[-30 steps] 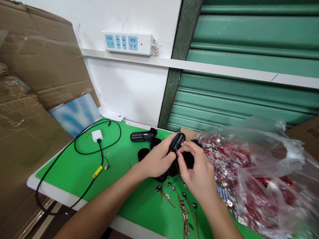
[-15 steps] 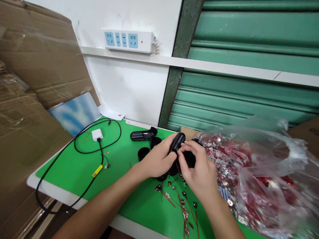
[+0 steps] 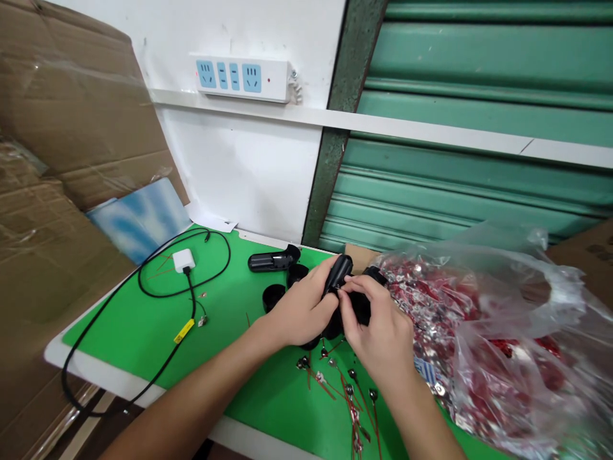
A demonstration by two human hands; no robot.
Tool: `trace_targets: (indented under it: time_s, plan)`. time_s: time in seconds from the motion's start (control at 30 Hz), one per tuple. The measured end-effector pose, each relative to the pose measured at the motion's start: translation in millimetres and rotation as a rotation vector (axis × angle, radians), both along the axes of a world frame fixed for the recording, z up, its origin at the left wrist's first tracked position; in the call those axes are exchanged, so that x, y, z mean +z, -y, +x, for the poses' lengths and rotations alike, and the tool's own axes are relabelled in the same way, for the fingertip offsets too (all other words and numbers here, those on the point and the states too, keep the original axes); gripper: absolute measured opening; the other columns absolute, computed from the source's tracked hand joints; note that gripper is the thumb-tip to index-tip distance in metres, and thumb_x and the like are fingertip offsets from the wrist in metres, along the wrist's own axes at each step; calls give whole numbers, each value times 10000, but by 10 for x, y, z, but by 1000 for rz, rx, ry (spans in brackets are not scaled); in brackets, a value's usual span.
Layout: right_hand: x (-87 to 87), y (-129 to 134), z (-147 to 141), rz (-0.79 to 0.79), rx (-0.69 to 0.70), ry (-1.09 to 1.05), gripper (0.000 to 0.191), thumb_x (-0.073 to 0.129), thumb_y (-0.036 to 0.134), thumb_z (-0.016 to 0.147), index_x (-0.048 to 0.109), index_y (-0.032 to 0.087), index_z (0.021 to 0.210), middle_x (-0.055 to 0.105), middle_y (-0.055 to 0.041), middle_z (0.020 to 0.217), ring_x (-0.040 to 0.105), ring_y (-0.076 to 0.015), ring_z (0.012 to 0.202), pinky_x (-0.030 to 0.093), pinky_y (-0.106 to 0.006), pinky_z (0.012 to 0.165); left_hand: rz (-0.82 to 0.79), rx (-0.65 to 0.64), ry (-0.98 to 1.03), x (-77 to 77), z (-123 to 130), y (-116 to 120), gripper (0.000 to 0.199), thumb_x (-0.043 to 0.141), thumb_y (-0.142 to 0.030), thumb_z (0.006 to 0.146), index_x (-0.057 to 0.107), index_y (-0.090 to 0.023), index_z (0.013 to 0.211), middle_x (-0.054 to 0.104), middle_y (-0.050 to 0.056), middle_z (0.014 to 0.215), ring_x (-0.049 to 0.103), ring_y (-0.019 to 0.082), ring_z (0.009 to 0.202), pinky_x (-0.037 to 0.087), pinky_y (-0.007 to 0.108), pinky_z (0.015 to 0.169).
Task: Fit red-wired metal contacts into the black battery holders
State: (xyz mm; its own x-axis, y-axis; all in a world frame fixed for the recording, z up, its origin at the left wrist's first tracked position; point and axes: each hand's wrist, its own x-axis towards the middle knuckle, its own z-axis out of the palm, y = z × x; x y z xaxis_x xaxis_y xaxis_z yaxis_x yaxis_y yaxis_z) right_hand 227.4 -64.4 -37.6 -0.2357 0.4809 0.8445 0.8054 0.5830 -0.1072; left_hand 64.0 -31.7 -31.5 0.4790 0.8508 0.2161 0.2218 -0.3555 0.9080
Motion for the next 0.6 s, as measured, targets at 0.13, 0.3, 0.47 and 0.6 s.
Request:
trace_targets:
  time_s: [0.13,0.3,0.47,0.6]
  plan:
    - [-9,-3,18,-13,1,3,281,623,144,998,548,172,1268,779,-72,965,785,-223,838,637,-332,751,3,-5,-23,3,-4,-4,648,421,-217,950,346,-175,1592,479,150,1624,484,281,1487,378,518,1291]
    - [-18,-13,7,56,-23,84,213,622,120,990,581,166,1194,780,-85,969,778,-231,839,630,-348,785,15,4,-40,-19,4,-2,660,408,-235,956,325,-186,1609,466,148,1633,487,283,1483,367,523,1304]
    - [7,-11,-10,22,-13,85,132,612,113,988,580,180,1097,761,-76,912,749,-225,785,599,-350,730,21,5,-104,-21,-17,20,689,384,-250,958,287,-181,1637,457,157,1633,471,304,1499,315,541,1336]
    - [26,16,-26,5,2,53,113,583,105,998,565,198,1059,729,-51,855,719,-204,720,573,-328,660,64,33,-188,10,-32,45,711,392,-259,954,259,-212,1651,468,151,1622,458,338,1511,340,591,1312]
